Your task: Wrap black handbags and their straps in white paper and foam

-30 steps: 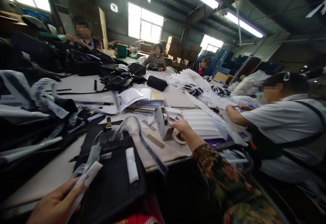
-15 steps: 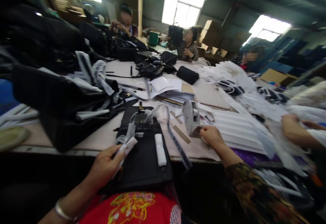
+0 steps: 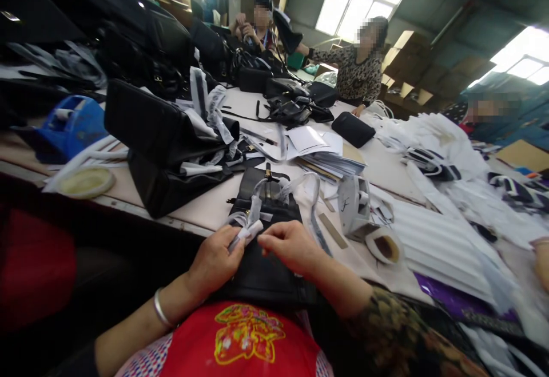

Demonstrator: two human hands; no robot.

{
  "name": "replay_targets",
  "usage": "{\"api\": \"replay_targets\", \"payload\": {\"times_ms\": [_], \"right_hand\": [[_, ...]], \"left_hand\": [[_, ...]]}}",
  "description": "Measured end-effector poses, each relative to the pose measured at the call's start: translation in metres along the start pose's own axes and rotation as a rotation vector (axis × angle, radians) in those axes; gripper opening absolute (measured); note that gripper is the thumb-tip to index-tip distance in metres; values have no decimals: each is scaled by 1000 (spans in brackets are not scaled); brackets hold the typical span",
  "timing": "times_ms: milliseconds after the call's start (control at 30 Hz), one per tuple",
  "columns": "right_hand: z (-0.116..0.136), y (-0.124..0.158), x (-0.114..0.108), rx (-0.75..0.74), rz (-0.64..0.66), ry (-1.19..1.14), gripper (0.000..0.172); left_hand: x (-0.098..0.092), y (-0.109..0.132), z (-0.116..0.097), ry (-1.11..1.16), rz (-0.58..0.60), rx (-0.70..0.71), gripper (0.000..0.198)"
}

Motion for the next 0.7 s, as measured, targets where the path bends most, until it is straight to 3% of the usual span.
{"api": "replay_targets", "payload": {"times_ms": [67,133,367,700], "right_hand": [[5,-18,29,5,10,13,24],[-1,-32,40,38,-31,64,25],[-17,-45,32,158,-125,211,25],[-33,-51,35,356,-152,120,30]], "left_hand": [[0,1,-1,-65,1,5,14],[0,3,-2,-111,-3,12,15],[2,6,-2,-180,-7,7,15],[6,7,-4,-242,-9,26,13]]}}
Point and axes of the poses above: each hand's wrist, its own y-axis away from the middle knuckle, its own x-axis out of the palm, z = x × y, the point moved 9 cm from there along -y, towards the middle knuckle, and after that the axes turned 5 degrees about x, right-handed, at the moved point
